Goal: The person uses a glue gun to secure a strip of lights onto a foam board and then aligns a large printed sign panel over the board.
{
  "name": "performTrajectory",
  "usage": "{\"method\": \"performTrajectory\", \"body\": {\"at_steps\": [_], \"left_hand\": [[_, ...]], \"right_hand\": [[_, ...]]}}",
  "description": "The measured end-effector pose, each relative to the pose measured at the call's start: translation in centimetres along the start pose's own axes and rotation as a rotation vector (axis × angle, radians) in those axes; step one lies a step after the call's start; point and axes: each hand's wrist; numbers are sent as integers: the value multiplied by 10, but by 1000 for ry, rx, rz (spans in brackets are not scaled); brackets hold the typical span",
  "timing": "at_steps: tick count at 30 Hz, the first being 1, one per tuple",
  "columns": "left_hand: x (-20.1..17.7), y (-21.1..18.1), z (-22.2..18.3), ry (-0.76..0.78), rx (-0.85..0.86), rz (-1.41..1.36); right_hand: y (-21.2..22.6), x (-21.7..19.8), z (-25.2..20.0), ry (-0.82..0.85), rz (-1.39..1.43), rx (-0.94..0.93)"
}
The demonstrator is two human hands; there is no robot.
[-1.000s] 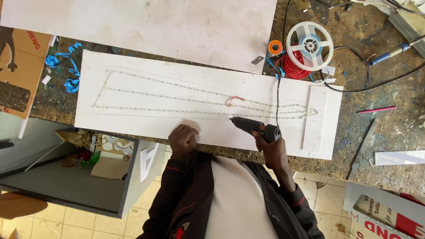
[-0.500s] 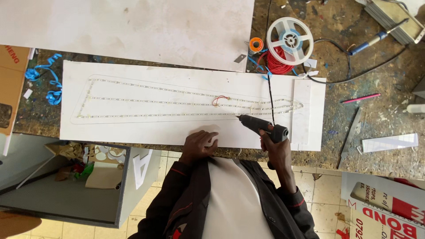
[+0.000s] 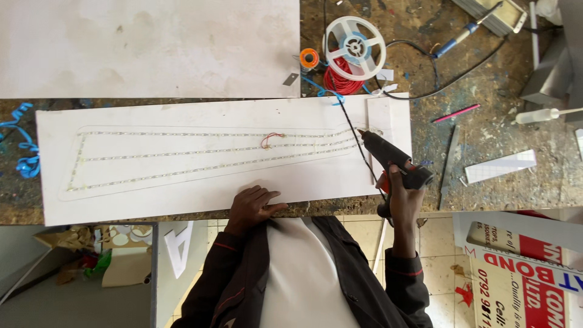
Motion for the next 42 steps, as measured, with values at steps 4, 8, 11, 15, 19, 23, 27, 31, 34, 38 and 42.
{"method": "performTrajectory", "body": {"at_steps": [4,8,11,15,19,23,27,31,34,38,42], "left_hand": [[22,1,-5,27,-60,8],[48,-25,37,91,20,-216],[65,-50,68,214,128,-328],[120,-49,77,339,360,-178],[157,-40,58,294,445,-175],[153,-38,59,310,391,-253],[165,-30,59,401,378,-214],[146,-32,66,538,263,-263],[147,-31,62,578,231,-316],[139,-28,69,587,199,-335],[141,-27,65,593,172,-352]], "right_hand": [[-27,-5,1,-117,440,136],[-3,7,-11,-73,802,327],[-1,26,-20,-205,834,368],[-54,26,-8,-166,579,293],[-47,27,-7,-179,539,270],[-55,33,-1,-111,413,218],[-46,39,-2,-128,316,177],[-44,48,2,-132,360,180],[-32,51,2,-148,360,162],[-42,53,6,-165,358,167],[-47,59,8,-177,422,178]]}}
Point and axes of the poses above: each hand's wrist, its own z-axis towards the middle knuckle, its own x-axis out of the palm, y = z × x, and after that the axes turned 1 degree about z, right-handed
